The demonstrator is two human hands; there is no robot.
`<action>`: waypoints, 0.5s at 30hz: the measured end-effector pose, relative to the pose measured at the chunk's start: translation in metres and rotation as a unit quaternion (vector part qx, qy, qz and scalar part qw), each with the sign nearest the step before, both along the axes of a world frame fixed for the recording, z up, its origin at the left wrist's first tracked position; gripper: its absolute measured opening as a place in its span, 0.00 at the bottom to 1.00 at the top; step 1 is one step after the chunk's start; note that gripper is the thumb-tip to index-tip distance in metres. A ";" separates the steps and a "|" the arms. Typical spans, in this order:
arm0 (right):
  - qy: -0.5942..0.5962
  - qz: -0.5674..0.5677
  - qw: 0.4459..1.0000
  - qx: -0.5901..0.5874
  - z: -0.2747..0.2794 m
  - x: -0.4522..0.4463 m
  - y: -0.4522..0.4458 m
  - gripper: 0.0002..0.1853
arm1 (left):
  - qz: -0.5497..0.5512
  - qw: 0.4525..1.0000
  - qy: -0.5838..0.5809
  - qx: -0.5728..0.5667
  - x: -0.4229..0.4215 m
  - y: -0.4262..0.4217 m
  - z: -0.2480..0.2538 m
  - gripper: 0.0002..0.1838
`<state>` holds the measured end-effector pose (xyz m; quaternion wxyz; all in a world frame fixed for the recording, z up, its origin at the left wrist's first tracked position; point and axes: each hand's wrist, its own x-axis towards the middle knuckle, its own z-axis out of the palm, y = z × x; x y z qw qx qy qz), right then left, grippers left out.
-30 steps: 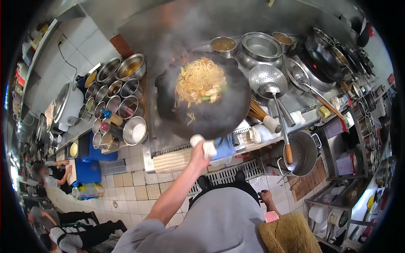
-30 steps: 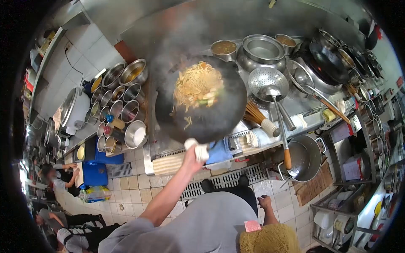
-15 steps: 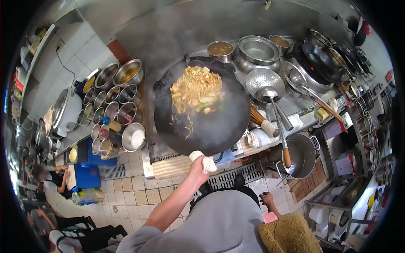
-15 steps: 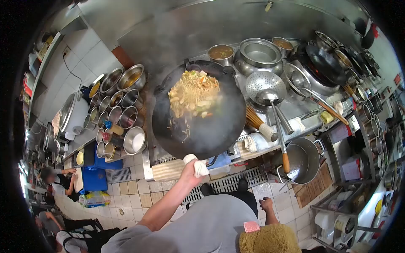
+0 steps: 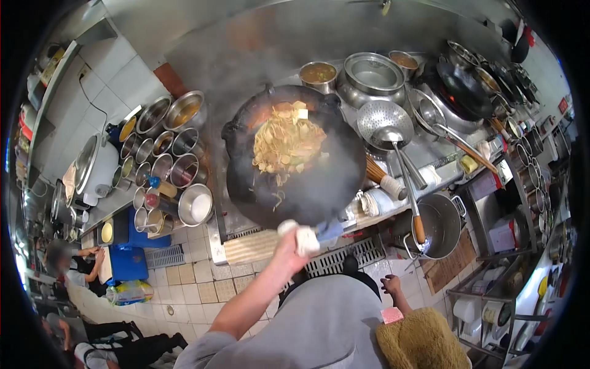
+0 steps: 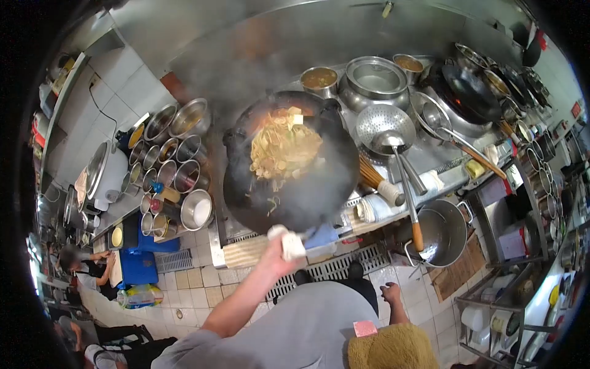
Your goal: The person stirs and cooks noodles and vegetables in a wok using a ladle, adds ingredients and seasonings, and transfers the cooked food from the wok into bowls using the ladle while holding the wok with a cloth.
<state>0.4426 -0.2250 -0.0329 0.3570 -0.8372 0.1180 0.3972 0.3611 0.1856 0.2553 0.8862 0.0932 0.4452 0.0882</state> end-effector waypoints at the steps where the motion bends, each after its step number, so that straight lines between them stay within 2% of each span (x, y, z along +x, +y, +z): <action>1: 0.010 0.010 1.000 -0.009 -0.004 -0.005 -0.004 0.28 | -0.041 0.998 -0.023 0.030 0.006 0.014 0.028 0.10; 2: 0.015 0.022 0.999 -0.017 -0.009 -0.004 -0.005 0.28 | 0.005 0.999 -0.028 0.027 0.023 0.028 0.033 0.11; 3: 0.032 0.028 0.999 -0.020 -0.015 -0.005 -0.007 0.28 | -0.015 0.999 -0.029 0.033 0.039 0.046 0.038 0.12; 4: 0.051 0.034 0.998 -0.023 -0.020 -0.007 -0.009 0.29 | -0.060 0.992 -0.106 0.042 0.050 0.070 0.008 0.12; 6: 0.050 0.040 0.998 -0.021 -0.026 -0.011 -0.014 0.29 | 0.003 0.982 -0.176 0.075 0.060 0.075 -0.053 0.12; 8: 0.041 0.032 0.998 -0.020 -0.029 -0.008 -0.010 0.29 | 0.048 0.992 -0.015 0.115 0.039 0.034 -0.044 0.08; 10: 0.041 -0.008 0.999 0.003 -0.015 -0.003 -0.007 0.28 | 0.053 0.993 0.005 0.101 0.009 0.001 -0.039 0.06; 12: 0.021 -0.035 0.999 0.019 -0.008 -0.005 -0.008 0.27 | 0.037 0.994 -0.076 0.076 -0.010 0.001 -0.034 0.09; 13: 0.005 -0.081 0.996 0.033 -0.020 -0.006 -0.014 0.25 | 0.045 0.992 -0.041 0.106 -0.004 0.003 -0.035 0.08; 15: 0.019 -0.141 0.987 0.072 -0.005 -0.004 -0.018 0.22 | 0.032 0.995 -0.078 0.056 0.022 0.035 -0.013 0.09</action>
